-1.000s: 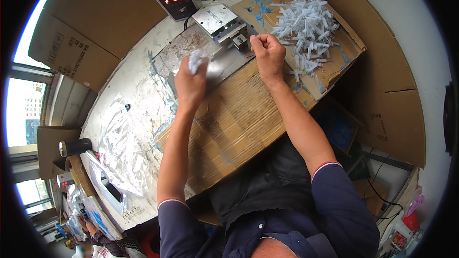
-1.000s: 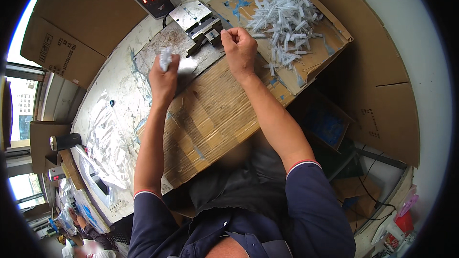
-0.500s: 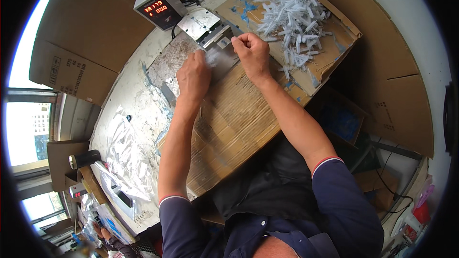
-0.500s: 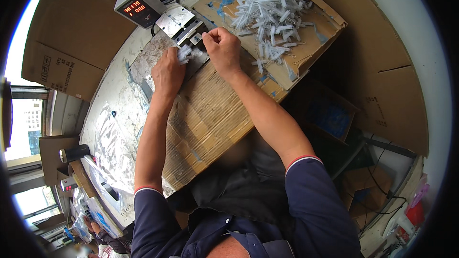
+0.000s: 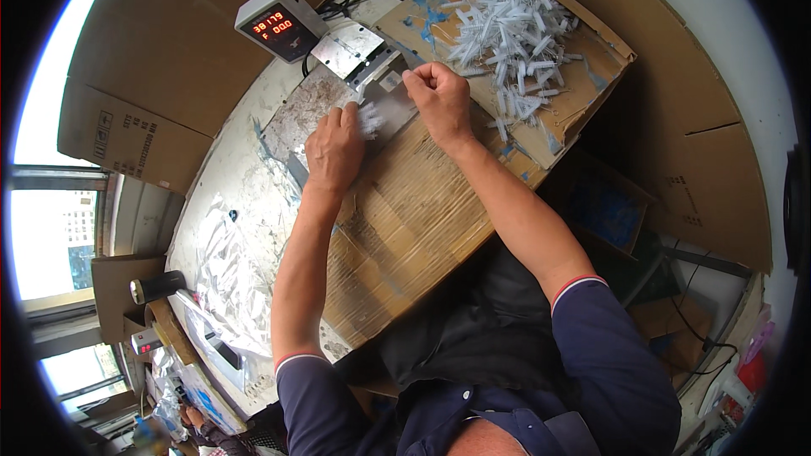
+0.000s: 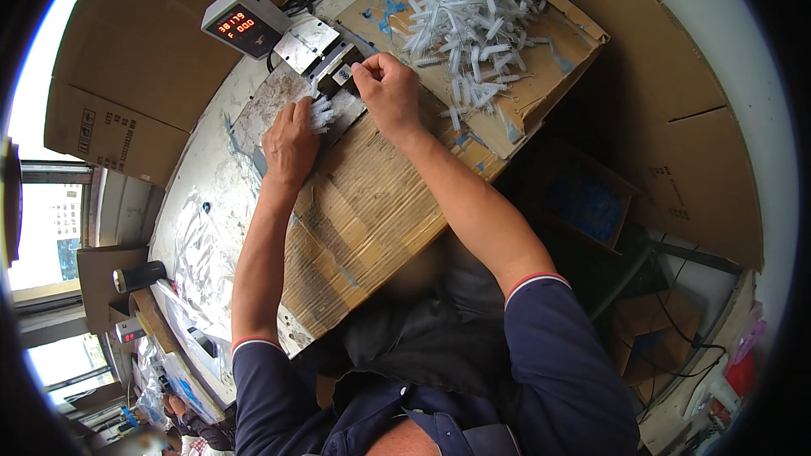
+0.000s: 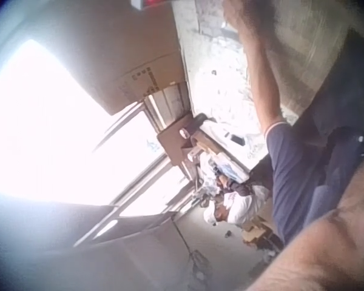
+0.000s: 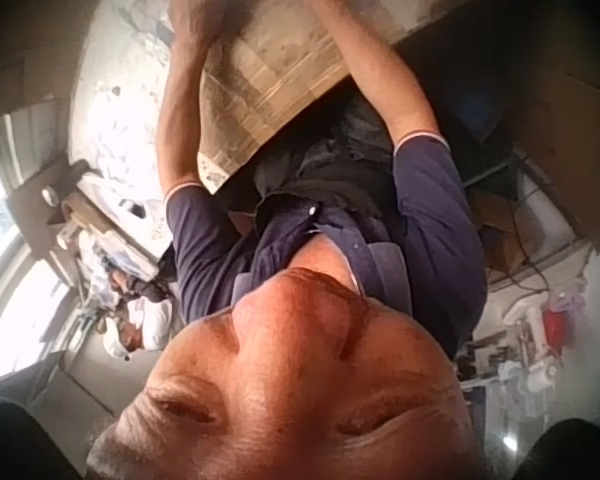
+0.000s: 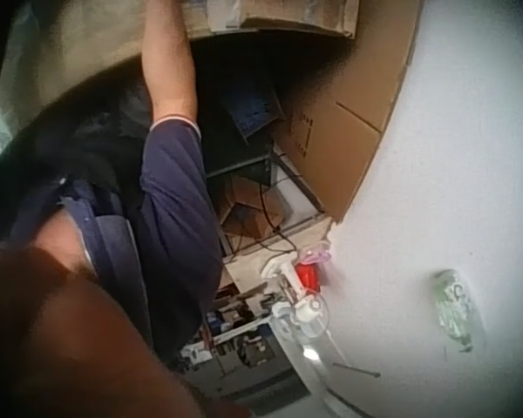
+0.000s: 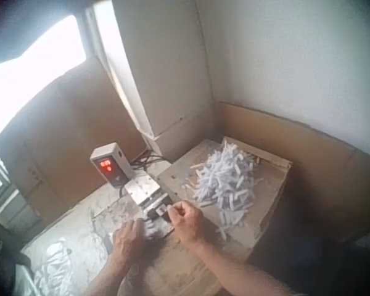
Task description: Insert small plastic components into a mechanical assembly jig and use a press machine.
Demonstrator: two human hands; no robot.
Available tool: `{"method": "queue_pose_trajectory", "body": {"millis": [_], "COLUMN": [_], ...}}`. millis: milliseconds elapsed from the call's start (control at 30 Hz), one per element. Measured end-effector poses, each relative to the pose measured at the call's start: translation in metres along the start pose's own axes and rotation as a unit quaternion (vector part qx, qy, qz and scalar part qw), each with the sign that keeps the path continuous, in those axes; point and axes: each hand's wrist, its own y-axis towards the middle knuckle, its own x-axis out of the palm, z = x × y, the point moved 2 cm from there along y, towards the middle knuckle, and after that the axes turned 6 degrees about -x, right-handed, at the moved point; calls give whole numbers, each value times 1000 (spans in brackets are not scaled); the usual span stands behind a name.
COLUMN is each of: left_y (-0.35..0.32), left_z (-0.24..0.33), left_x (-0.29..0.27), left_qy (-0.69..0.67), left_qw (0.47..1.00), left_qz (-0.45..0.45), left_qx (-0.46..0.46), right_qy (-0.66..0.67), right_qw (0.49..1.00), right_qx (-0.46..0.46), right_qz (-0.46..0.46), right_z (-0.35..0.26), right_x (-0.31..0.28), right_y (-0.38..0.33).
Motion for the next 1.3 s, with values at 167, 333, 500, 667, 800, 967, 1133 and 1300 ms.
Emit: {"method": "queue_pose_trajectory", "body": {"millis": [167, 333, 500, 667, 800, 967, 1133, 1300], "left_y": [-16, -38, -64, -90, -122, -165, -223, -318], "left_z": [2, 24, 33, 38, 39, 53, 59, 47], "left_x": [-8, -22, -37, -54, -72, -80, -110, -170], "left_qy": [-154, -617, -756, -751, -747, -764, -744, -687], "left_qw": [980, 625, 481, 483, 470, 498, 526, 480], "left_qz": [81, -105, -147, -154, -114, -89, 35, 71], "left_qx": [-96, -468, -419, -423, -457, -401, -409, -542], "right_qy": [45, 160, 205, 166, 176, 145, 106, -19], "right_qw": [999, 979, 928, 919, 906, 901, 870, 872], "right_qx": [-31, 42, 120, 107, 150, 142, 156, 55], "right_qz": [0, -123, -287, -341, -353, -383, -455, -486], "right_z": [-6, -16, -35, -48, -51, -72, -73, -82], "right_x": [6, 3, 16, 23, 36, 35, 66, 114], "right_y": [-4, -16, -38, -66, -95, -131, -173, -214]}}
